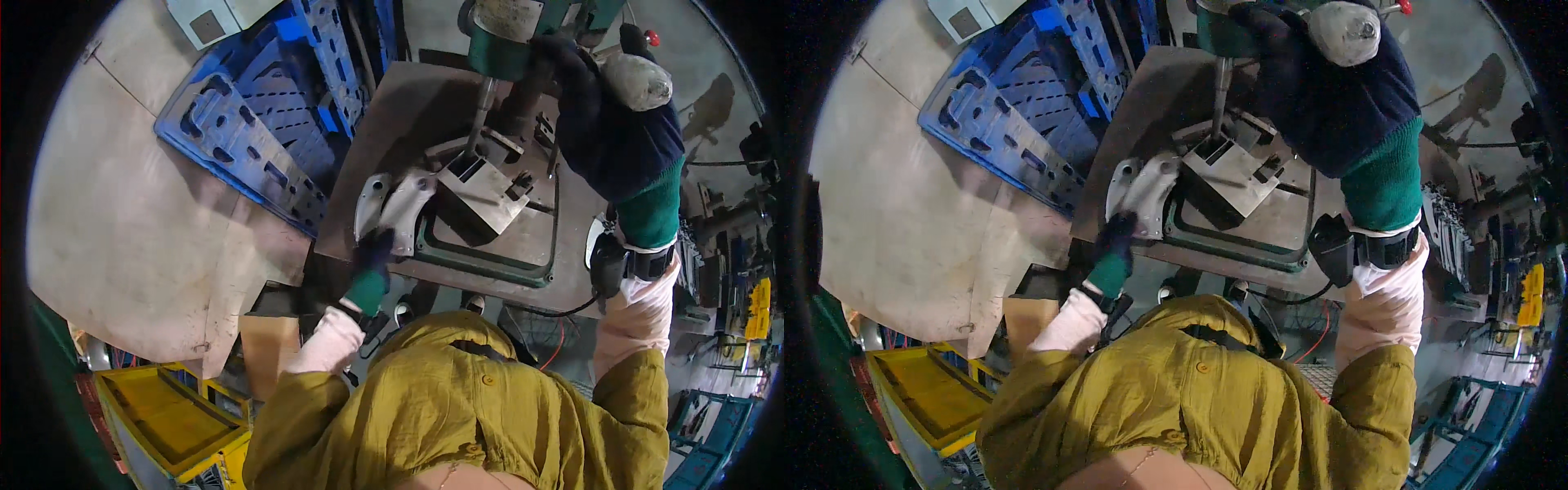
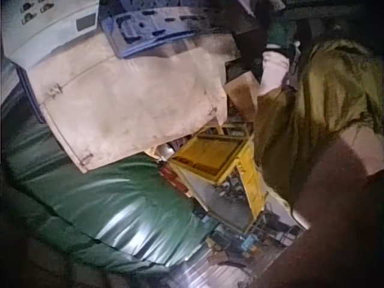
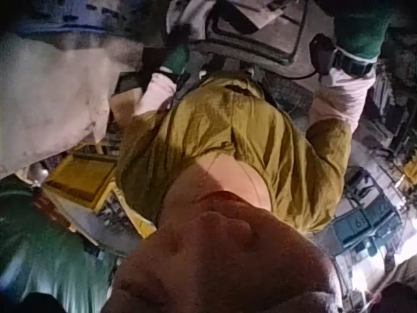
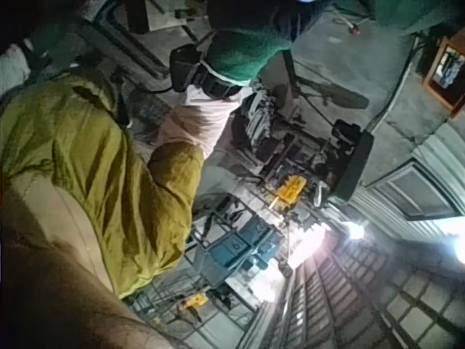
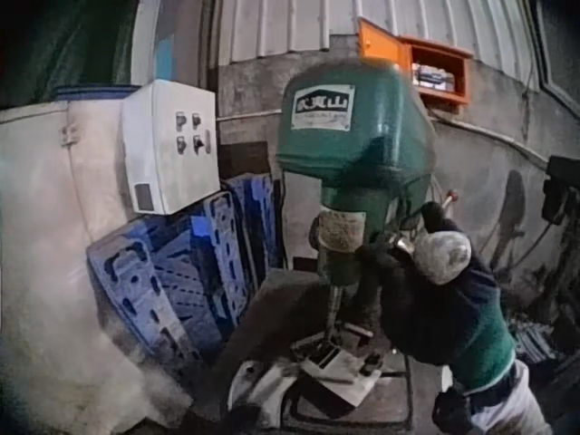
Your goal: Operate a drill press to create holes in metal components.
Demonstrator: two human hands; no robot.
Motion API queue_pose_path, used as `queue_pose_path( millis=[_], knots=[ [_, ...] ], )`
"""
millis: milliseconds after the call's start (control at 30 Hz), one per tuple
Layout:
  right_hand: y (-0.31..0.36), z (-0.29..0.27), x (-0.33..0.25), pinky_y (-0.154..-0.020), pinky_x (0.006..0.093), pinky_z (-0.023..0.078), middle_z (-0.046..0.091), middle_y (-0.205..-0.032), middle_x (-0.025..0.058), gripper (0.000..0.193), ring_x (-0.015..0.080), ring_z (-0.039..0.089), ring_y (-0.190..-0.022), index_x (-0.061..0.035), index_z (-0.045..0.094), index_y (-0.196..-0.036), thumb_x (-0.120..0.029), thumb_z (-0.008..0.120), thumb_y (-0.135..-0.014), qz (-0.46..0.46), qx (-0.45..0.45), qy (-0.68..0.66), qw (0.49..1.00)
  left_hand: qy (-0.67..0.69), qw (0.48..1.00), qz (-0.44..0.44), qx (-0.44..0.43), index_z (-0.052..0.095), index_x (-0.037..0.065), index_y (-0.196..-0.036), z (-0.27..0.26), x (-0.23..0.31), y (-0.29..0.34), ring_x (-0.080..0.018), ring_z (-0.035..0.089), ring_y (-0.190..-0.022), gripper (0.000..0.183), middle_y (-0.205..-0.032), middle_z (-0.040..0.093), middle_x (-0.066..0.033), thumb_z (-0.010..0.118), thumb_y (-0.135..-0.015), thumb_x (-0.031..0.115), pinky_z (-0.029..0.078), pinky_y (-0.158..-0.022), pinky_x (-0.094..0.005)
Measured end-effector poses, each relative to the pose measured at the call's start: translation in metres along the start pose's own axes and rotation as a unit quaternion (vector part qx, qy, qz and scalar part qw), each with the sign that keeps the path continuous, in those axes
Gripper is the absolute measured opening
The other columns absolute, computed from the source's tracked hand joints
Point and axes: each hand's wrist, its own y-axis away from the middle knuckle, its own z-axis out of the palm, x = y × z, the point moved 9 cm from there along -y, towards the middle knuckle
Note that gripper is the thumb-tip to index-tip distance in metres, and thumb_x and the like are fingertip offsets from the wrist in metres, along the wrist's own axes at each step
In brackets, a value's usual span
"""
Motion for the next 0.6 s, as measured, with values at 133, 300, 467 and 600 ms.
queue_pose_path(
  millis=[133,300,467,600],
  knots=[
    [-0.001,0.002,0.008,-0.078,0.0242,0.054,0.067,-0.112,0.0099,0.041,0.0178,0.066,-0.095,-0.0028,0.054,-0.13,-0.028,0.046,-0.099,-0.004,-0.005,-0.002,1.0,0.16,0.979,0.047,0.12,0.057,0.012,-0.132,-0.081,-0.075,-0.035,-0.0309,0.062,-0.087,0.046,-0.104,0.065,-0.0174,0.064,-0.088,0.024,0.05,-0.076,-0.0397],
    [0.006,-0.026,0.059,-0.071,0.0287,0.054,0.067,-0.103,0.0094,0.055,0.0182,0.065,-0.086,-0.0032,0.056,-0.129,-0.048,0.043,-0.099,0.003,0.044,0.027,0.999,-0.418,0.873,0.204,0.146,0.052,0.015,-0.137,-0.076,-0.074,-0.037,-0.0361,0.062,-0.096,0.055,-0.11,0.063,-0.0244,0.069,-0.085,0.023,0.048,-0.082,-0.0461],
    [0.03,-0.157,0.157,-0.086,0.0381,0.054,0.065,-0.117,0.0107,0.043,0.0217,0.065,-0.1,-0.0058,0.058,-0.127,-0.037,0.049,-0.1,0.152,0.02,0.248,0.956,-0.224,0.931,0.115,0.265,0.043,0.002,-0.14,-0.047,-0.047,-0.049,-0.0411,0.047,-0.126,0.07,-0.132,0.05,-0.0294,0.067,-0.087,0.04,0.04,-0.102,-0.0467],
    [0.022,-0.191,0.216,-0.092,0.0389,0.052,0.059,-0.126,0.0177,0.048,0.0303,0.06,-0.112,-0.0119,0.053,-0.136,-0.009,0.062,-0.089,0.062,-0.168,0.511,0.841,-0.227,0.891,0.03,0.392,0.038,-0.003,-0.142,-0.045,-0.032,-0.038,-0.0416,0.044,-0.13,0.08,-0.138,0.045,-0.0316,0.067,-0.086,0.046,0.04,-0.104,-0.0458]
  ],
)
